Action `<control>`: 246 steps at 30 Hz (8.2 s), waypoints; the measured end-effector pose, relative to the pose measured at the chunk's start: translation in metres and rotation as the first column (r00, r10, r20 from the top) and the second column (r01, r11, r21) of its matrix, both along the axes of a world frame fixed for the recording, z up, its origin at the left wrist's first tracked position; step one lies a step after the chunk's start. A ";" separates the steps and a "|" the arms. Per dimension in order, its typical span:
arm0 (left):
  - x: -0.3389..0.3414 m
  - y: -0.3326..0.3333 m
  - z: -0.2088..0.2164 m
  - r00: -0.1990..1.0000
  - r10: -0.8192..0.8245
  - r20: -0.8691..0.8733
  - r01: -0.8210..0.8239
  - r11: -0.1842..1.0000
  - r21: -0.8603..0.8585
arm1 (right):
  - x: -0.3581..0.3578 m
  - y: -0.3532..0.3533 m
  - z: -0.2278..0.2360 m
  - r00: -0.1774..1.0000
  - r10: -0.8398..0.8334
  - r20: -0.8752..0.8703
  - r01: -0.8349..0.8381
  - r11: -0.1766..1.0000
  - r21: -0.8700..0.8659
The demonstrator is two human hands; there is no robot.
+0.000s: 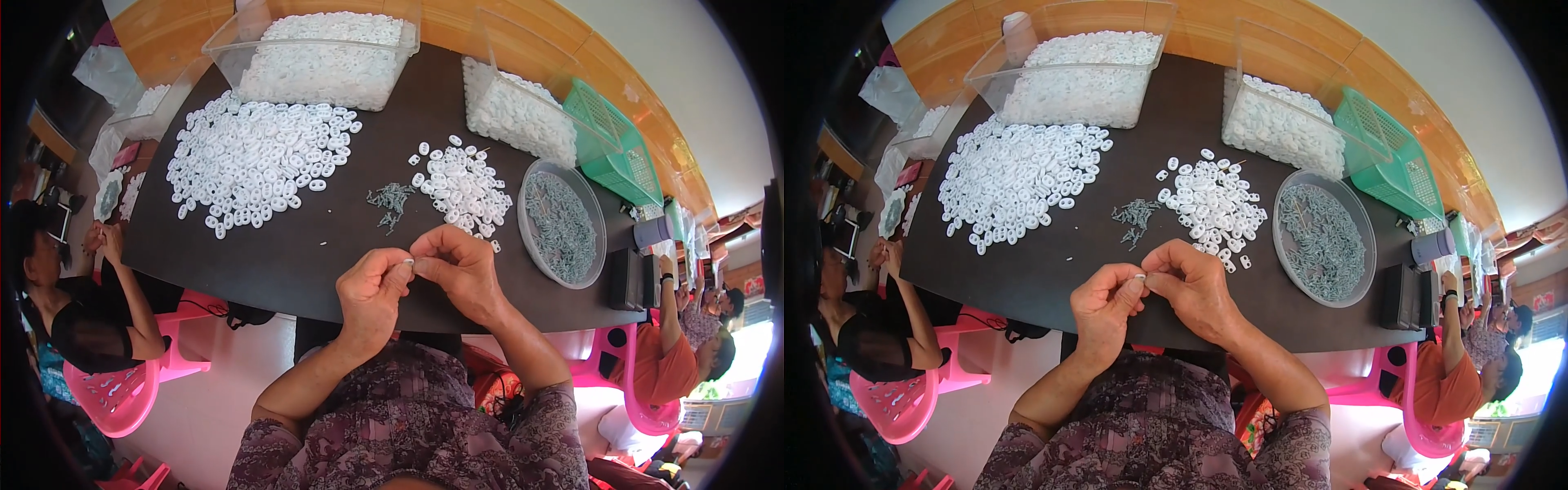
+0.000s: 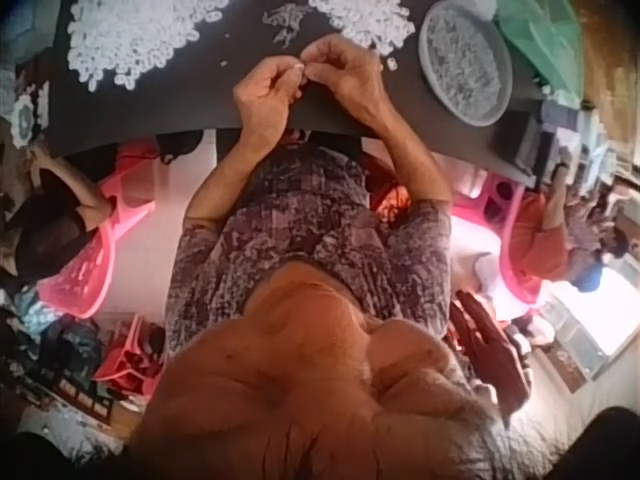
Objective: Assembling small hardware components by manually inserting metal pins into white plastic pieces.
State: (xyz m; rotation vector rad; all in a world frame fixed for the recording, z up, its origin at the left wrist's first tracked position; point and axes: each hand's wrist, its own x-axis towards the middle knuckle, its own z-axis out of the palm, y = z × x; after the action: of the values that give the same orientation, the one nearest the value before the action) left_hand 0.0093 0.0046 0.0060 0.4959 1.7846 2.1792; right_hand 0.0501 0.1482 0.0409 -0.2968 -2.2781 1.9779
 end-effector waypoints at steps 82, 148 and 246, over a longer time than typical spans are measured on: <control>-0.005 -0.005 0.004 0.959 -0.123 0.255 0.053 0.964 0.262 | 0.006 0.019 -0.007 0.994 -0.042 0.103 0.054 0.991 -0.121; 0.006 -0.007 -0.003 0.995 0.078 0.064 -0.087 0.983 0.161 | 0.006 -0.027 -0.022 0.955 -0.153 -0.255 0.164 0.986 0.023; 0.012 -0.014 -0.009 0.997 0.082 -0.013 -0.069 0.900 0.431 | 0.010 -0.051 -0.018 0.767 0.013 -0.642 0.370 0.808 0.459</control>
State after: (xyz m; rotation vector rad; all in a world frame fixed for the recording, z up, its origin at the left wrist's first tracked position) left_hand 0.0214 -0.0092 -0.0026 0.5626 1.3446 2.6462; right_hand 0.0606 0.0973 0.0231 0.1695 -2.1201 0.9865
